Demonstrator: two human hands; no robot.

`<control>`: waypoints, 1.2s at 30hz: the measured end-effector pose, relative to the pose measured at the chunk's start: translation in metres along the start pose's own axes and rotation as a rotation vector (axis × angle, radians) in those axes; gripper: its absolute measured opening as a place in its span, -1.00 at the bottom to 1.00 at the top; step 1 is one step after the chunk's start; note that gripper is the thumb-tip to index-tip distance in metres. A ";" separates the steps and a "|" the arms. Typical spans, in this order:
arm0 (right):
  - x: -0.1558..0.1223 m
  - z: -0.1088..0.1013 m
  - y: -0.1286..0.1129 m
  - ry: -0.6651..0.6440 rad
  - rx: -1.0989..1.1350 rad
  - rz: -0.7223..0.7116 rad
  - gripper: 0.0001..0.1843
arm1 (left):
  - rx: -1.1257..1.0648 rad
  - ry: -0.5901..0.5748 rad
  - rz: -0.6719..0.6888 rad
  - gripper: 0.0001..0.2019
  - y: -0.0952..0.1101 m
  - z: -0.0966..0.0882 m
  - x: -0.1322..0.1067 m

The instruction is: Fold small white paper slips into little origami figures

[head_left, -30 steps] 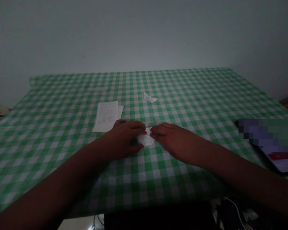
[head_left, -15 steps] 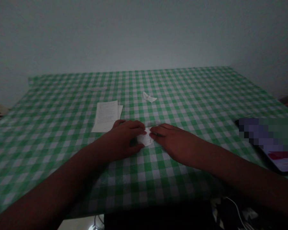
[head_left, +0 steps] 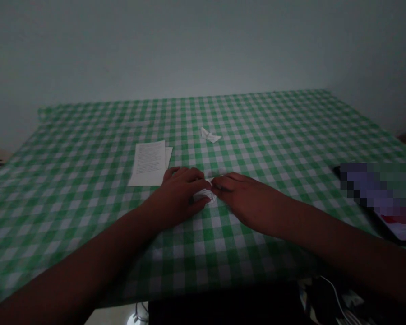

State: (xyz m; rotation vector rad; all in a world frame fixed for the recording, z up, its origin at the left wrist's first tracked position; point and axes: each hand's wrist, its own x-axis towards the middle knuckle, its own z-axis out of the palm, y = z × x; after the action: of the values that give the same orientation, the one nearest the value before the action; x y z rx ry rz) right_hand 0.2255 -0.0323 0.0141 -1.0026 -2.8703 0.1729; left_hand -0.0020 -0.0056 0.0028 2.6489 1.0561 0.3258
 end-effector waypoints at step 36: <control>0.013 0.013 -0.002 0.084 0.098 0.219 -0.62 | -0.064 -0.047 -0.045 -0.73 -0.011 0.001 0.001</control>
State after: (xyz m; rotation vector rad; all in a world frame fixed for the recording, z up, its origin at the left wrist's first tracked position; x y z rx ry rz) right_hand 0.2128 -0.0268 0.0023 -1.2697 -2.6445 0.2779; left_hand -0.0076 0.0026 -0.0021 2.5600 1.0702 0.2820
